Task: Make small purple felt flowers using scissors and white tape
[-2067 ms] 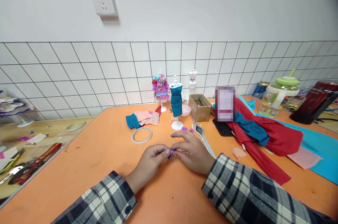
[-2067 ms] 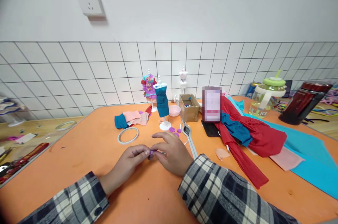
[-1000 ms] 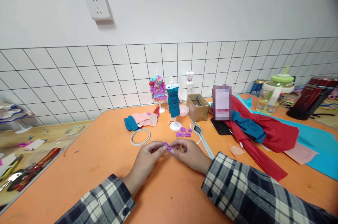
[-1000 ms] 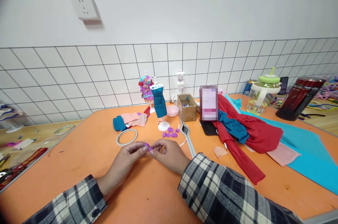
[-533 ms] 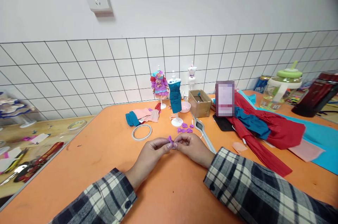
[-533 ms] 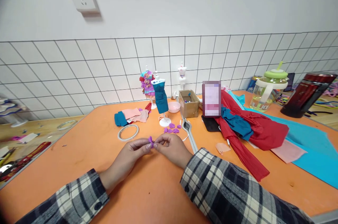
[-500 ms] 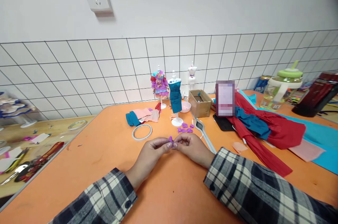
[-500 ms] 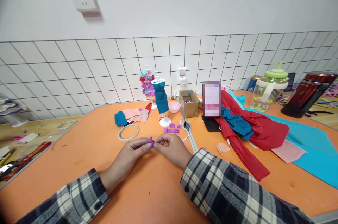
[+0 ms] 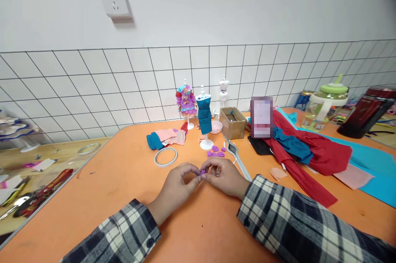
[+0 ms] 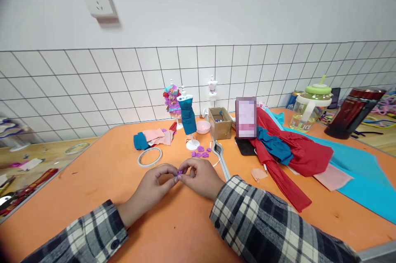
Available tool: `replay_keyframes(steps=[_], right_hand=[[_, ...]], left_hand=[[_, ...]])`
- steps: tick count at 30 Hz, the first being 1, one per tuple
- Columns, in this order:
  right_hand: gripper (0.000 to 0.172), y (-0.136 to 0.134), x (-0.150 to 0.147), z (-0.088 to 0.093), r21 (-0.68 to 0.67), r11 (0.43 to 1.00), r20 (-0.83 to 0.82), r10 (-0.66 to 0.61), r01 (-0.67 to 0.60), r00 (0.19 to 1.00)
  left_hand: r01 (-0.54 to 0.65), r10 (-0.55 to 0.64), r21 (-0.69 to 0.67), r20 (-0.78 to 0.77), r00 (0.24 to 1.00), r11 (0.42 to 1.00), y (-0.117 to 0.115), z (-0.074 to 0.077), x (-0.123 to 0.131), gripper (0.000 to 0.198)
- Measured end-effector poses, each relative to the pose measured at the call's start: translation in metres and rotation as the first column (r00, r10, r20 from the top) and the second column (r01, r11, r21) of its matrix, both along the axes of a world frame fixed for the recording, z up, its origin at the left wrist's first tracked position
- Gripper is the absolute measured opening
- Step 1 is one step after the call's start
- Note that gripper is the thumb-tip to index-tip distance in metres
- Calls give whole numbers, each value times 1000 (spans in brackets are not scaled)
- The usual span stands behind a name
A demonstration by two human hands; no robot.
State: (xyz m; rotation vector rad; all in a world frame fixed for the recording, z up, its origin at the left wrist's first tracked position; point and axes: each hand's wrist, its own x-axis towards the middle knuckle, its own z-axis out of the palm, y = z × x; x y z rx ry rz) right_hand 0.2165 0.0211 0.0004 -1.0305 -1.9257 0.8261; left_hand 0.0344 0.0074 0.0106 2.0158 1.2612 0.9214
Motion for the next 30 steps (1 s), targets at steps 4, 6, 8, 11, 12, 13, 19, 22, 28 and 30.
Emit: replay_keyframes(steps=[4, 6, 8, 11, 12, 13, 19, 22, 28, 30], right_hand=[[4, 1, 1, -3, 4, 999, 1, -35, 35, 999], [4, 2, 1, -3, 7, 999, -14, -41, 41, 999], [3, 3, 1, -5, 6, 999, -36, -44, 45, 998], [5, 3, -1, -8, 2, 999, -64, -38, 38, 997], [7, 3, -1, -8, 3, 999, -66, -33, 33, 997], [9, 3, 0, -7, 4, 1000, -66, -26, 26, 997], [33, 5, 25, 17, 166, 986, 236, -11, -29, 972], [15, 9, 43, 24, 293, 954, 558, -122, -58, 821], [15, 5, 36, 20, 178, 972, 835, -67, -154, 546], [20, -1, 25, 23, 176, 977, 877, -100, -120, 471]], left_hand=[[-1, 3, 34, -74, 997, 999, -2, -2, -3, 17], [8, -7, 33, -32, 999, 999, -3, -1, -4, 28], [60, -60, 35, 17, 998, 998, -4, 1, -4, 36], [120, -123, 55, 49, 991, 991, -4, 3, -3, 25], [121, -124, 62, 50, 991, 991, -3, 3, -2, 21], [108, -112, 65, 54, 992, 992, -2, 3, -1, 19], [-99, 99, -6, 149, 984, 995, 8, 1, -6, 19], [-167, 188, -115, 207, 960, 979, 13, 2, -11, 24], [-183, 221, -171, 234, 947, 968, 15, 3, -11, 28], [-167, 202, -162, 227, 953, 972, 14, 3, -10, 27]])
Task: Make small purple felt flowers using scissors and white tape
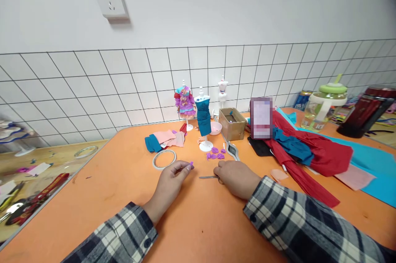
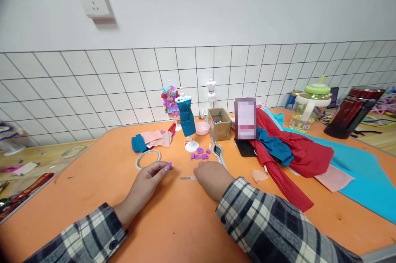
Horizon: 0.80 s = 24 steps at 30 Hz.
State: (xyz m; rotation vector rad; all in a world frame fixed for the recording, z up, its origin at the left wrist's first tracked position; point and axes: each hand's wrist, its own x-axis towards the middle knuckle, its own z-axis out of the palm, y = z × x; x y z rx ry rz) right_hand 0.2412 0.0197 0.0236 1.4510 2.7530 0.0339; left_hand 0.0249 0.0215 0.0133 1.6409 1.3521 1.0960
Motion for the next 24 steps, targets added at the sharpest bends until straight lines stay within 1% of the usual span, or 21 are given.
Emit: replay_keyframes(steps=[3, 6, 8, 10, 13, 15, 17, 19, 22, 24], right_hand=[[27, -11, -13, 6, -5, 998, 92, -63, 63, 994], [29, -17, -16, 5, -16, 1000, 83, -23, 24, 996], [27, -16, -12, 0, -7, 1000, 25, 14, -14, 1000], [22, -11, -8, -7, -18, 999, -66, 26, -27, 997], [21, -4, -4, -16, -42, 999, -227, -20, 11, 974], [21, -2, -4, -18, -56, 997, -319, -60, 44, 946], [19, -1, -5, -18, -107, 993, -396, -88, 49, 914], [21, -2, -4, -17, -198, 979, -457, -129, 41, 880], [25, -2, 0, -16, -354, 935, -491, -199, 15, 848], [19, -2, 1, -18, -426, 904, -517, -230, -16, 824]], left_hand=[[-6, 6, 0, 8, 1000, 1000, -1, -1, 1, 26], [-41, 41, 3, 40, 998, 999, -2, -2, 0, 25], [-69, 68, 12, 55, 996, 998, -2, -2, -1, 25], [-90, 89, 18, 74, 993, 996, -2, -2, -2, 26], [-94, 92, 13, 105, 990, 996, -2, -2, -3, 26], [-91, 90, 6, 114, 989, 996, -1, -2, -3, 26], [-88, 88, 2, 110, 990, 996, -1, -3, -3, 26], [-84, 83, 2, 107, 991, 996, -1, -4, -3, 26], [-62, 61, 6, 115, 992, 998, -2, -5, -3, 24], [-42, 41, 10, 124, 991, 999, -2, -6, -4, 22]])
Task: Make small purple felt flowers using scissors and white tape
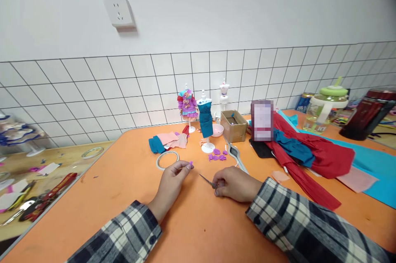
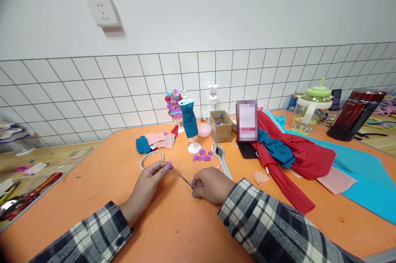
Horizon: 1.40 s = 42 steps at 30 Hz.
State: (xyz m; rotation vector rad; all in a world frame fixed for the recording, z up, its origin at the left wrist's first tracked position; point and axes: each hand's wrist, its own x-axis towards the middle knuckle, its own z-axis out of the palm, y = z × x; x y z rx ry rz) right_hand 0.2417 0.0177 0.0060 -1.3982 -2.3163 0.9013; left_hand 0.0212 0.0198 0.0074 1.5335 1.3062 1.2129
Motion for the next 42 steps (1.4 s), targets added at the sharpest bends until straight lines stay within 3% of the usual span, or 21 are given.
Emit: replay_keyframes(steps=[4, 7, 10, 24, 33, 42], right_hand=[[14, -1, -5, -4, -125, 992, -214, -53, 27, 975], [20, -5, -10, -3, -156, 987, -283, -1, -45, 959], [32, -9, -13, 0, -161, 981, -295, 54, -106, 954], [31, -7, -11, 3, -112, 986, -234, 93, -122, 968], [25, -7, -11, 2, -150, 983, -261, 63, -104, 963], [18, -2, -7, 1, -280, 931, -384, 116, -235, 916]], left_hand=[[58, -58, -8, 5, 998, 998, 0, -2, -1, 21], [127, -127, -12, 1, 992, 992, -1, -2, -1, 20], [177, -177, -2, -19, 984, 984, -2, -2, 0, 19], [266, -259, 19, -168, 951, 964, -2, -1, 4, 18], [257, -267, -92, -113, 957, 962, -2, 2, 6, 20], [333, -342, -102, -77, 937, 937, -2, 1, 3, 20]])
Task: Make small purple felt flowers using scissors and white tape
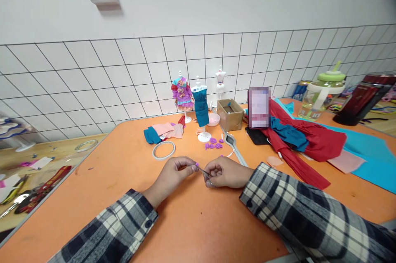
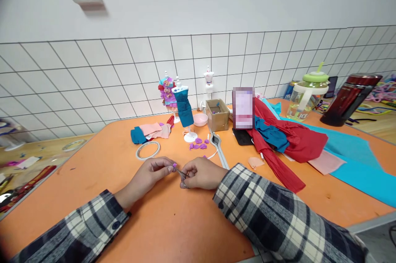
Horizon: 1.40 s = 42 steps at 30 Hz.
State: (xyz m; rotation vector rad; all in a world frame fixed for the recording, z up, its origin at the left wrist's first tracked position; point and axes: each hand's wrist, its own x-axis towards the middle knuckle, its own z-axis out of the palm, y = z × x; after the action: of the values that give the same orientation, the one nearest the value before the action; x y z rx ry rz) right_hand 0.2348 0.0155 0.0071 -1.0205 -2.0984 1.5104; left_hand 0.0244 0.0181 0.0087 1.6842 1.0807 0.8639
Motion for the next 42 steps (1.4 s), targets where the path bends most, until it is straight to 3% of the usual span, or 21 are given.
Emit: replay_keyframes(steps=[14, 20, 25, 31, 37, 42], right_hand=[[19, -2, 0, 2, -52, 998, 23, -17, 18, 1000], [20, -2, 1, 3, -10, 1000, 39, -25, 26, 999], [26, -4, -1, 3, -61, 998, 91, -25, 31, 995], [24, -5, -1, 5, -6, 999, 97, -52, 53, 994], [33, -5, -2, 3, -59, 998, 107, -28, 34, 994], [26, -4, -1, 0, -7, 999, 126, -48, 50, 991]], left_hand=[[40, -39, -27, 43, 998, 999, 2, -3, -2, 19], [16, -7, -120, 76, 997, 993, 0, -3, -2, 18], [30, -19, -129, 81, 997, 991, -1, -1, 0, 20], [5, 6, -137, 77, 997, 991, -1, -1, 0, 18], [30, -20, -150, 69, 997, 988, -1, -2, 0, 18], [16, -6, -152, 62, 998, 988, -1, -2, 0, 16]])
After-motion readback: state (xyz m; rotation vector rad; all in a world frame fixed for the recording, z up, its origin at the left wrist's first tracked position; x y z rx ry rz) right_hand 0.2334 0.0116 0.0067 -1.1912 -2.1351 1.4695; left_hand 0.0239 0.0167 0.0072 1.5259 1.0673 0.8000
